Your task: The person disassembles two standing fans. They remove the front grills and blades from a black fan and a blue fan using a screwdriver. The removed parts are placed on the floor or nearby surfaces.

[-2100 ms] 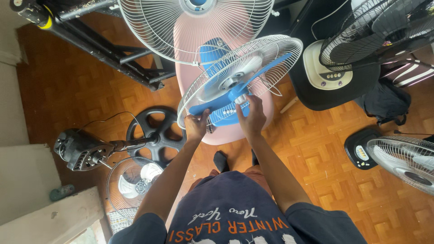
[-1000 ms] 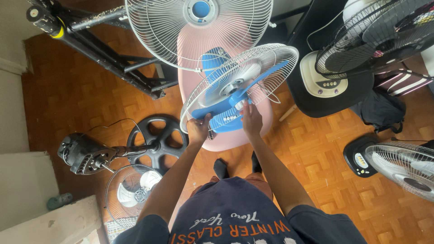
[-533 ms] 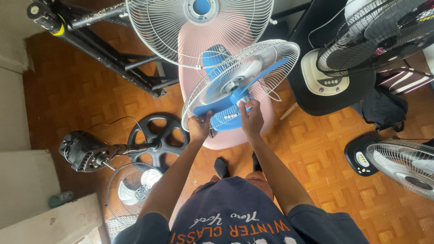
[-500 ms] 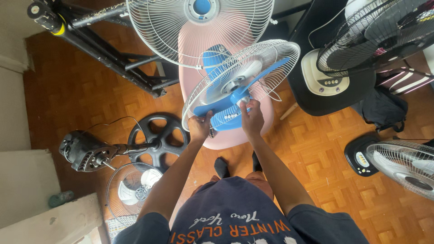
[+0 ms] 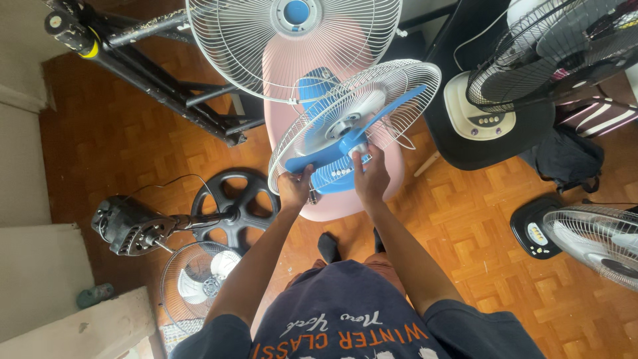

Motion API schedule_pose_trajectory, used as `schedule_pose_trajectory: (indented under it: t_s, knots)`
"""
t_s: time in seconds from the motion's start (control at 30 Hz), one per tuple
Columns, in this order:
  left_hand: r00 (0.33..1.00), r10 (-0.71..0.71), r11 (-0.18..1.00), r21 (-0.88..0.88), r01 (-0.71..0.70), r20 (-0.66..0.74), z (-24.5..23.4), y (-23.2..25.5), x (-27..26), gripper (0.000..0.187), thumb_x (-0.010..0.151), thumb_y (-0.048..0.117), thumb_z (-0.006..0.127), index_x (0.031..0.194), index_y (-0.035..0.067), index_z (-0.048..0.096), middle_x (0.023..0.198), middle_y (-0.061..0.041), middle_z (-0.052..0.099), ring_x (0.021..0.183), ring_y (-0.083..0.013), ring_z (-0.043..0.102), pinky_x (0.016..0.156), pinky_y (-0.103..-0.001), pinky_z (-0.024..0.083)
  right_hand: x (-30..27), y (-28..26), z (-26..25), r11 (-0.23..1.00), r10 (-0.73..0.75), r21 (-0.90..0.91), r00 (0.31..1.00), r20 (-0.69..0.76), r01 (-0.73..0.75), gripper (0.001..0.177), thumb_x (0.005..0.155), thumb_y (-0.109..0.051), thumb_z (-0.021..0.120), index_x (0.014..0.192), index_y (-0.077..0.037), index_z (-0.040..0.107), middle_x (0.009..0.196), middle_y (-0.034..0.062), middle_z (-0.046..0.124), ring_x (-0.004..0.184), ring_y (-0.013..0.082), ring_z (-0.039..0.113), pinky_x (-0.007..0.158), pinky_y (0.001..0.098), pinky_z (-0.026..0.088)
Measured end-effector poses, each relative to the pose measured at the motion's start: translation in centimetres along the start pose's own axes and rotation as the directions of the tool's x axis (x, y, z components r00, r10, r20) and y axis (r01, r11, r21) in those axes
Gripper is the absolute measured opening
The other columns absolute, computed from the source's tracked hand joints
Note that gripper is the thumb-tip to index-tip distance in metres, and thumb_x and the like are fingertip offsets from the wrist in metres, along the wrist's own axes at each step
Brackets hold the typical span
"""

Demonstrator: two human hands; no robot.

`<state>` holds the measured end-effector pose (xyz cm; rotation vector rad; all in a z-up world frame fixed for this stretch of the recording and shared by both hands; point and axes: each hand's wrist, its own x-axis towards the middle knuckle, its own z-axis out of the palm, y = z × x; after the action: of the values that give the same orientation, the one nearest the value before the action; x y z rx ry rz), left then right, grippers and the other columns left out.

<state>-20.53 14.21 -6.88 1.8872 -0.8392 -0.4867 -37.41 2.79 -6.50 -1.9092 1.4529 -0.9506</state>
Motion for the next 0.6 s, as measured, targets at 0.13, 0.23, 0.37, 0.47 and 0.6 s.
schedule_pose_trajectory:
  t_s: [0.13,0.23,0.37,0.47,0.6]
  knots:
    - [0.999,0.04,0.999,-0.013,-0.04,-0.026,-0.1,0.1,0.0,0.025,0.09,0.025,0.074,0.093,0.001,0.08,0.083,-0.015,0.078,0.076,-0.0254,0.078,0.072,-0.035,0.058,1.6,2.2,1.2,0.955,0.291,-0.111,0.939,0.184,-0.275,0.035,0.117,-0.042,0.048,0.114,-0.016,0.071,0.101,0.0019,0.078,0.093,0.0226,0.07,0.085,0.0405,0.052]
    - [1.0,0.028,1.0,0.003,-0.028,-0.013,-0.1,0.1,0.2,0.024,0.091,0.025,0.074,0.092,0.002,0.081,0.082,-0.015,0.078,0.074,-0.0252,0.078,0.071,-0.035,0.057,1.5,2.2,0.7,0.936,0.35,-0.039,0.906,0.239,-0.351,0.036,0.118,-0.043,0.045,0.125,-0.017,0.068,0.092,0.0069,0.074,0.085,0.0213,0.071,0.083,0.0394,0.051]
    - [0.999,0.04,0.999,0.003,-0.04,-0.017,-0.2,0.2,0.2,0.027,0.091,0.027,0.074,0.091,0.001,0.081,0.081,-0.015,0.078,0.072,-0.0253,0.077,0.071,-0.035,0.057,-0.2,0.8,-0.2,0.997,-0.04,0.072,0.999,-0.01,0.041,0.054,0.09,-0.042,0.069,0.129,-0.007,0.055,0.111,0.009,0.068,0.079,0.0237,0.067,0.071,0.0384,0.053]
    - [1.0,0.029,0.999,-0.041,-0.03,-0.012,-0.1,0.0,0.2,0.027,0.091,0.027,0.074,0.091,0.001,0.08,0.08,-0.014,0.078,0.071,-0.0249,0.077,0.07,-0.034,0.057,-0.2,0.6,0.0,0.999,0.028,-0.02,0.998,0.064,-0.027,0.054,0.091,-0.045,0.069,0.129,-0.01,0.055,0.11,0.0058,0.07,0.082,0.0204,0.068,0.074,0.0372,0.052]
    - [1.0,-0.004,1.0,-0.029,0.004,-0.009,0.0,-0.3,0.0,0.026,0.092,0.027,0.075,0.092,0.001,0.081,0.08,-0.014,0.078,0.071,-0.0242,0.077,0.07,-0.035,0.058,0.4,0.9,0.1,0.977,0.211,-0.015,0.96,0.184,-0.212,0.04,0.109,-0.045,0.064,0.133,-0.014,0.06,0.113,0.0004,0.075,0.095,0.018,0.069,0.085,0.0375,0.052]
